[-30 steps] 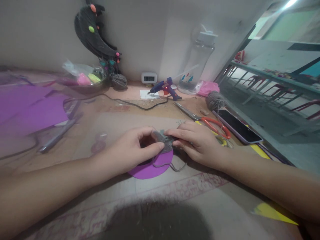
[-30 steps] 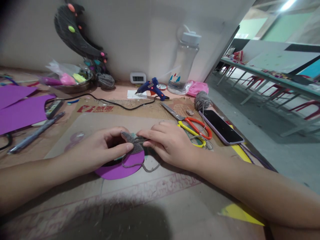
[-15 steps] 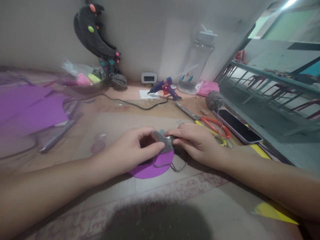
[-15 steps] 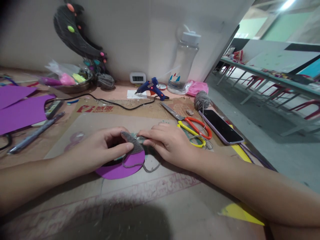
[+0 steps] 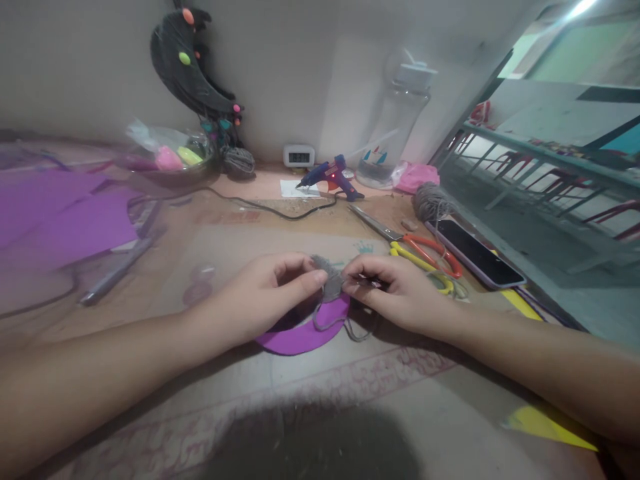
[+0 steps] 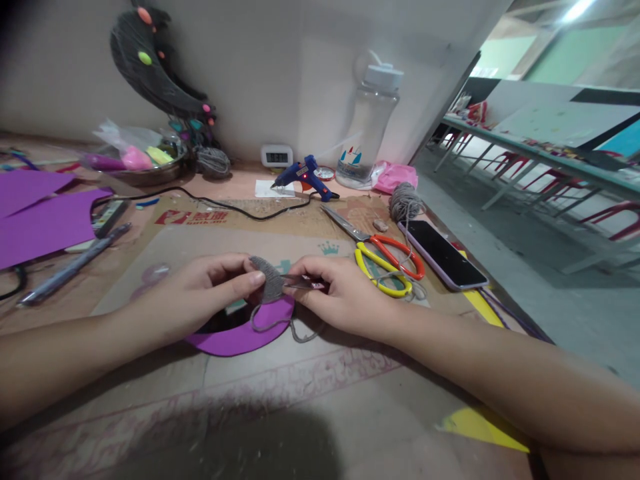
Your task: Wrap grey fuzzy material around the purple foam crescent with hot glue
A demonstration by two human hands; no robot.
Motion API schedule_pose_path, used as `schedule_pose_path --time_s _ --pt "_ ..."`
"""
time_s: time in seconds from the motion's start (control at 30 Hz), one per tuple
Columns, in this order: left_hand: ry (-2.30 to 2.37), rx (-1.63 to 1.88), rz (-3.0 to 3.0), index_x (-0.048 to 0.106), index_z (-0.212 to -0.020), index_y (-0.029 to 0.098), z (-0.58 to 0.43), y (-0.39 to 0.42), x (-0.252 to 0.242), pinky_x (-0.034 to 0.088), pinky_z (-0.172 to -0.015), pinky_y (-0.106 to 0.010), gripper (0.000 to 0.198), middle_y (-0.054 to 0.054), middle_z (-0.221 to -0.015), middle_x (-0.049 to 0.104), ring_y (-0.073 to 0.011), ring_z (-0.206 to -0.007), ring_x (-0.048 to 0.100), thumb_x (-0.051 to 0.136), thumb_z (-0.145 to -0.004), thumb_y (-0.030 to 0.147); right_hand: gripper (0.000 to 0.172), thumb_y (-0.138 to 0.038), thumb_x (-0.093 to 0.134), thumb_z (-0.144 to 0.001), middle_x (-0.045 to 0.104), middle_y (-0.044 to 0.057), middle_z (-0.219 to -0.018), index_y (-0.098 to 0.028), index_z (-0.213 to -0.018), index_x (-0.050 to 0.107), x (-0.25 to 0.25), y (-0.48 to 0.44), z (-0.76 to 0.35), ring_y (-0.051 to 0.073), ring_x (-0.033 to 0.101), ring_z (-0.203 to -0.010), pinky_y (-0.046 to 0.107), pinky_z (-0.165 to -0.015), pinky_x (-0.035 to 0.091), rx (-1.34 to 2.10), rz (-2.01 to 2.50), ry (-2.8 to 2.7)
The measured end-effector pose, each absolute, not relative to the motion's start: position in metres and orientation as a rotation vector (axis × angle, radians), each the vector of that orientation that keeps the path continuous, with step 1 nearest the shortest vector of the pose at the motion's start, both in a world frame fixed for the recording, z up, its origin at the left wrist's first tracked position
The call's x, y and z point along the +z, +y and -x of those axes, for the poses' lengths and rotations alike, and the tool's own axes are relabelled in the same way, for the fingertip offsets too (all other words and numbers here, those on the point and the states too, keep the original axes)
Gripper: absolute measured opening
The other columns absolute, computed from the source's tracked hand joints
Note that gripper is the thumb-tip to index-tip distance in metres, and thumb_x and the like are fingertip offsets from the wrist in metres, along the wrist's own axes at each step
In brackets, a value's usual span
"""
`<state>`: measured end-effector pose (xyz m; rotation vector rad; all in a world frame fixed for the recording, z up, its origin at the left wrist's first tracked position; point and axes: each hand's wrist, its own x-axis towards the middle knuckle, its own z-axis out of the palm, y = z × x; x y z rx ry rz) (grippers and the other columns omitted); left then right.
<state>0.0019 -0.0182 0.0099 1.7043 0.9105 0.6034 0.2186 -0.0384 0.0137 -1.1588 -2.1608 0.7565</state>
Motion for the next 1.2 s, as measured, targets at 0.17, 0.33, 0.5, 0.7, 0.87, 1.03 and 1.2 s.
schedule_pose_path --time_s 0.17,0.33,0.5,0.7,0.87,1.03,1.2 --pt "0.918 0.599 -1.724 0.059 -0.073 0.019 0.0002 -0.0184 0.0102 0.042 -0.063 -0.026 0.037 0.000 -0.070 0.056 -0.0150 -0.069 0.052 0.049 -0.091 0.050 0.011 -0.023 0.060 -0.087 0.063 -0.001 -0.070 -0.015 -0.081 0.064 0.0143 -0.0382 -0.2193 0.009 0.055 -0.062 0.019 -0.057 0.042 0.805 1.123 -2.174" --pt "0.944 0.572 -1.628 0.060 -0.073 0.018 -0.0009 -0.0171 0.0110 0.039 -0.053 -0.024 0.035 0.001 -0.066 0.055 -0.0122 -0.058 0.048 0.053 -0.089 0.049 0.009 -0.023 0.061 -0.087 0.064 0.000 -0.072 -0.016 -0.084 0.064 0.0131 -0.0388 -0.2208 0.010 0.056 -0.063 0.019 -0.058 0.043 0.791 1.104 -2.191" --pt "0.936 0.557 -1.566 0.062 -0.071 0.018 -0.0008 -0.0161 0.0115 0.037 -0.053 -0.023 0.033 0.001 -0.067 0.058 -0.0115 -0.058 0.048 0.055 -0.088 0.046 0.007 -0.022 0.061 -0.087 0.066 0.000 -0.074 -0.016 -0.083 0.064 0.0131 -0.0389 -0.2207 0.010 0.058 -0.065 0.020 -0.060 0.044 0.779 1.081 -2.203" --pt "0.875 0.575 -1.466 0.062 -0.070 0.018 -0.0027 -0.0150 0.0097 0.039 -0.060 -0.024 0.029 0.001 -0.069 0.061 -0.0114 -0.063 0.051 0.056 -0.089 0.039 0.006 -0.021 0.062 -0.086 0.065 0.000 -0.074 -0.016 -0.084 0.064 0.0128 -0.0390 -0.2218 0.009 0.057 -0.064 0.019 -0.059 0.043 0.739 1.061 -2.210" --pt "0.841 0.603 -1.446 0.064 -0.069 0.018 -0.0012 -0.0161 0.0085 0.042 -0.065 -0.026 0.032 -0.001 -0.072 0.063 -0.0141 -0.070 0.056 0.049 -0.092 0.035 0.007 -0.022 0.061 -0.087 0.063 -0.001 -0.072 -0.016 -0.083 0.063 0.0129 -0.0390 -0.2220 0.009 0.054 -0.063 0.019 -0.058 0.041 0.731 1.063 -2.205" --pt "0.846 0.623 -1.520 0.067 -0.074 0.018 0.0008 -0.0137 0.0068 0.044 -0.072 -0.029 0.041 -0.003 -0.077 0.068 -0.0169 -0.075 0.060 0.041 -0.095 0.041 0.011 -0.023 0.059 -0.088 0.060 -0.001 -0.071 -0.016 -0.081 0.062 0.0141 -0.0382 -0.2208 0.009 0.053 -0.062 0.019 -0.057 0.040 0.725 1.075 -2.183" --pt "0.842 0.710 -1.447 0.064 -0.073 0.018 -0.0006 -0.0124 0.0037 0.045 -0.069 -0.027 0.037 -0.002 -0.072 0.066 -0.0150 -0.071 0.060 0.048 -0.093 0.045 0.010 -0.022 0.059 -0.087 0.059 -0.002 -0.070 -0.016 -0.081 0.062 0.0141 -0.0385 -0.2210 0.008 0.051 -0.061 0.018 -0.056 0.039 0.733 1.066 -2.187"
